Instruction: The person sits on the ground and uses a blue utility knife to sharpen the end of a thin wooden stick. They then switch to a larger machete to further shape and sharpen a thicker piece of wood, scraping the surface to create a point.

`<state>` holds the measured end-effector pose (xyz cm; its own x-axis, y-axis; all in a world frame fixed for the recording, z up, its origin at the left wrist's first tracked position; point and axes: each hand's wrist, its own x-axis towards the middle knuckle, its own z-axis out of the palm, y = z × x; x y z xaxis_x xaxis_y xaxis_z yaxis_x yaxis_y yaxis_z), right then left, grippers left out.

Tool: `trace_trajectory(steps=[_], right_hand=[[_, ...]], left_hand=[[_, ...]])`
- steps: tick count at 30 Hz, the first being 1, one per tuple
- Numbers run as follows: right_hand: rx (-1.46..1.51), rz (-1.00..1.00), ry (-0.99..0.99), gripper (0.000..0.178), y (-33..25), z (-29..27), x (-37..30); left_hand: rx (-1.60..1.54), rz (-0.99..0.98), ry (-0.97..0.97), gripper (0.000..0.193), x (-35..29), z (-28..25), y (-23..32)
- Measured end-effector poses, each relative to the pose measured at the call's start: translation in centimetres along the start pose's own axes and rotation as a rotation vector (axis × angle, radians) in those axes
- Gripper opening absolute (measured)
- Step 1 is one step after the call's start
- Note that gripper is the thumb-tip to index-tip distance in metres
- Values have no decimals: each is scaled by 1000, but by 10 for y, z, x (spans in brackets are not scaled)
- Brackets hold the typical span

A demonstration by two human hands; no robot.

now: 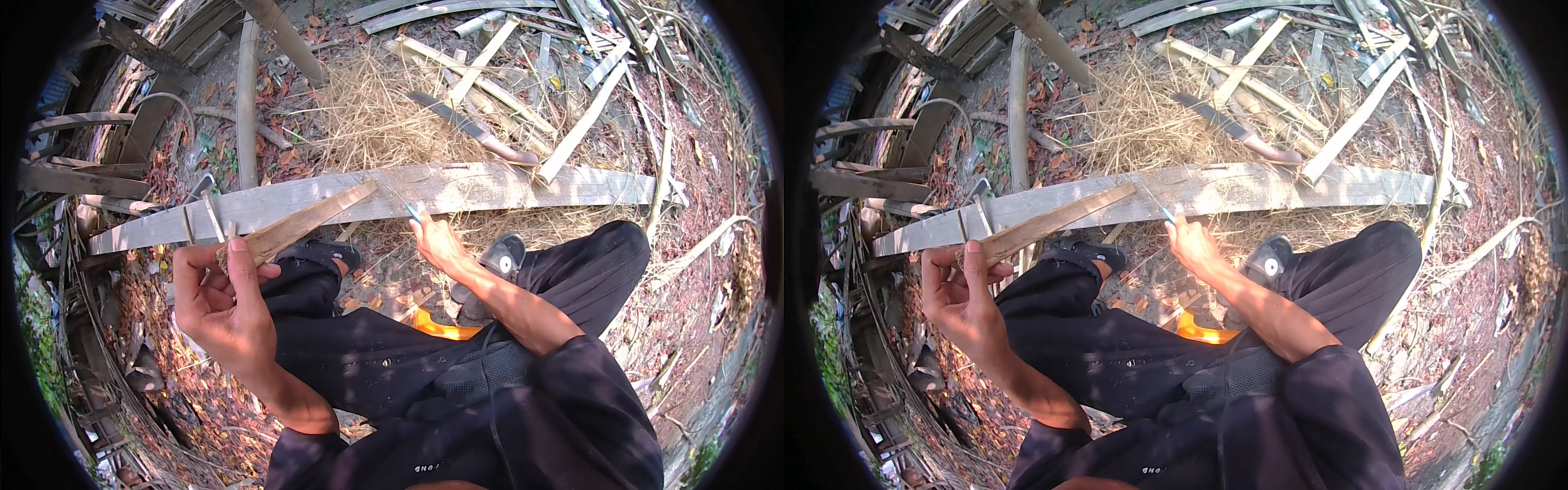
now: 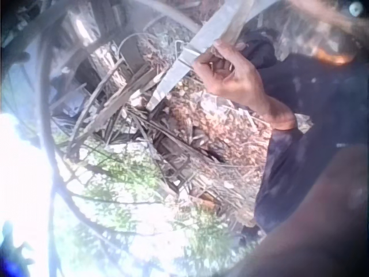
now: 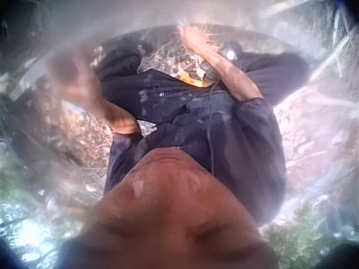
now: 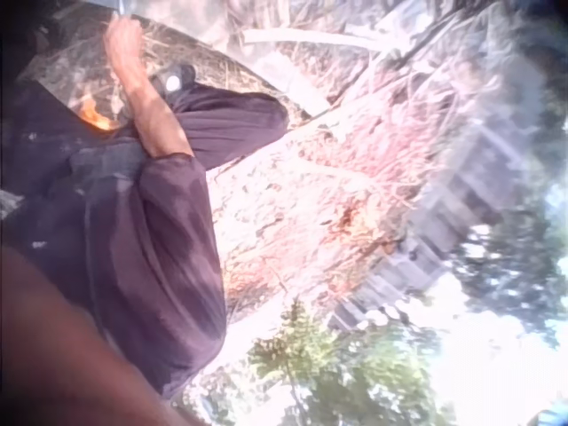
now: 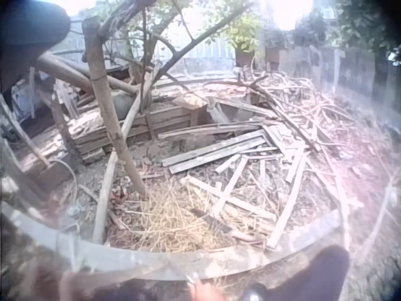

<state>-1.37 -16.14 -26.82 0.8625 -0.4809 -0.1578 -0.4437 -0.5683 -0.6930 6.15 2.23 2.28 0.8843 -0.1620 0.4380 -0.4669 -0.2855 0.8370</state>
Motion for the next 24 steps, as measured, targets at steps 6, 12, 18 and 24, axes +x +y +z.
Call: trace_trajectory(steps=[6,12,18,24], right_hand=[[260,-247,-1,27,-90,-41,2],[1,-129,-13,29,-37,0,34],[-214,-84,62,27,19,25,24],[-40,-58,29,32,-8,-7,18]], left_hand=[[33,23,-6,12,-8,2,2],[97,59,3,12,-9,2,1],[125,19,32,11,-5,-1,-1],[71,-17,3,9,-7,-5,0]])
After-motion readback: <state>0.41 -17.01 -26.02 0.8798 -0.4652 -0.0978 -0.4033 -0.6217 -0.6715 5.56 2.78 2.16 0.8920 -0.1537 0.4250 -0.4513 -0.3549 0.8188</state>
